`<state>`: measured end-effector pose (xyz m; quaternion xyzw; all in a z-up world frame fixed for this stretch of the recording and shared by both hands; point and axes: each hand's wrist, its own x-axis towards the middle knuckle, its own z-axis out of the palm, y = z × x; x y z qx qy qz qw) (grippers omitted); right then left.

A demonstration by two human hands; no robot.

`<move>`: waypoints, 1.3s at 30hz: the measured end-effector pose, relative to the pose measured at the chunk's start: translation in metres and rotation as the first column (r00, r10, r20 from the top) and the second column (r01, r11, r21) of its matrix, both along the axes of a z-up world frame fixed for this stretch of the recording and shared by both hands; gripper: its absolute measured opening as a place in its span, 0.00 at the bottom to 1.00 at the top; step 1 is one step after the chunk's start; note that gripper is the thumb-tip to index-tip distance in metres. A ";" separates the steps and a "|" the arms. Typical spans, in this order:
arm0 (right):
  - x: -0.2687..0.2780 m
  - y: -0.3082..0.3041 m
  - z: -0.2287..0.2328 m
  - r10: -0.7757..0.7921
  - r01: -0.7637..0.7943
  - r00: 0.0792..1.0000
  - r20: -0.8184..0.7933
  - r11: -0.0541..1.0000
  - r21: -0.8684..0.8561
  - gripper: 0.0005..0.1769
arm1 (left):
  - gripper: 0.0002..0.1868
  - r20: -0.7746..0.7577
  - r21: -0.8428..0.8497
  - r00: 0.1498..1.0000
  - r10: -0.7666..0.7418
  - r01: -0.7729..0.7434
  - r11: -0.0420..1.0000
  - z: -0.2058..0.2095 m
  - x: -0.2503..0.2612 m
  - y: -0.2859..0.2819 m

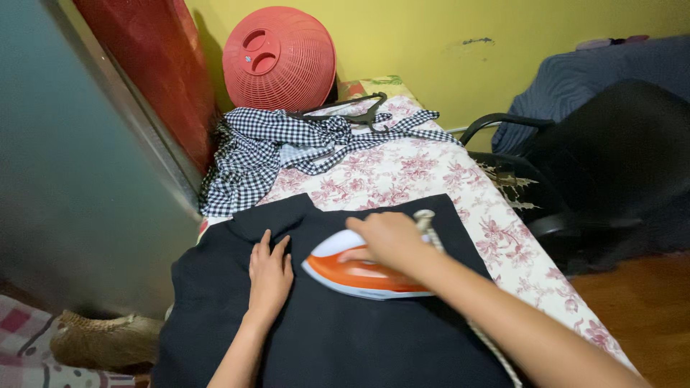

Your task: The person irons a black shirt laid out on a table. They repeatedly smooth the fabric with their hands and pass an orange and white iron over the front, sleeves, and collar areas. The shirt remains on the table throughout the clip.

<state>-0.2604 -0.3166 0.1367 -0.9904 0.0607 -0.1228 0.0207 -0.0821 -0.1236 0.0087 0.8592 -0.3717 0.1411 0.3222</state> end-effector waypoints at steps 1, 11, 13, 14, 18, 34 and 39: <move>0.012 0.007 -0.002 0.012 -0.012 0.999 0.032 1.000 0.001 0.38 | 0.22 0.003 -0.001 1.000 0.002 -0.002 1.000 -0.002 0.003 0.000; 0.020 0.009 -0.011 -0.020 0.021 0.996 0.092 1.000 -0.006 0.38 | 0.23 -0.062 -0.001 0.998 -0.012 0.012 1.000 0.004 0.002 0.005; -0.001 -0.001 -0.008 -0.063 0.064 0.996 0.056 0.998 -0.009 0.37 | 0.24 -0.100 0.020 0.995 -0.014 0.016 1.000 0.011 0.002 0.011; -0.013 -0.006 -0.005 -0.106 0.106 0.994 0.005 0.994 -0.008 0.36 | 0.24 -0.119 0.028 0.993 -0.019 0.023 0.999 0.015 0.003 0.014; -0.058 -0.023 0.007 -0.169 0.165 0.982 -0.088 0.985 -0.049 0.37 | 0.25 -0.215 0.014 0.976 -0.043 0.047 0.999 0.028 0.001 0.026; 0.024 0.032 -0.007 -0.295 0.297 0.954 0.054 0.954 -0.042 0.37 | 0.22 -0.160 -0.026 0.986 -0.041 0.037 0.999 0.024 0.003 0.024; 0.033 0.032 -0.014 -0.395 0.396 0.918 0.040 0.917 -0.035 0.37 | 0.21 -0.148 0.012 0.989 -0.012 0.014 1.000 0.022 0.003 0.024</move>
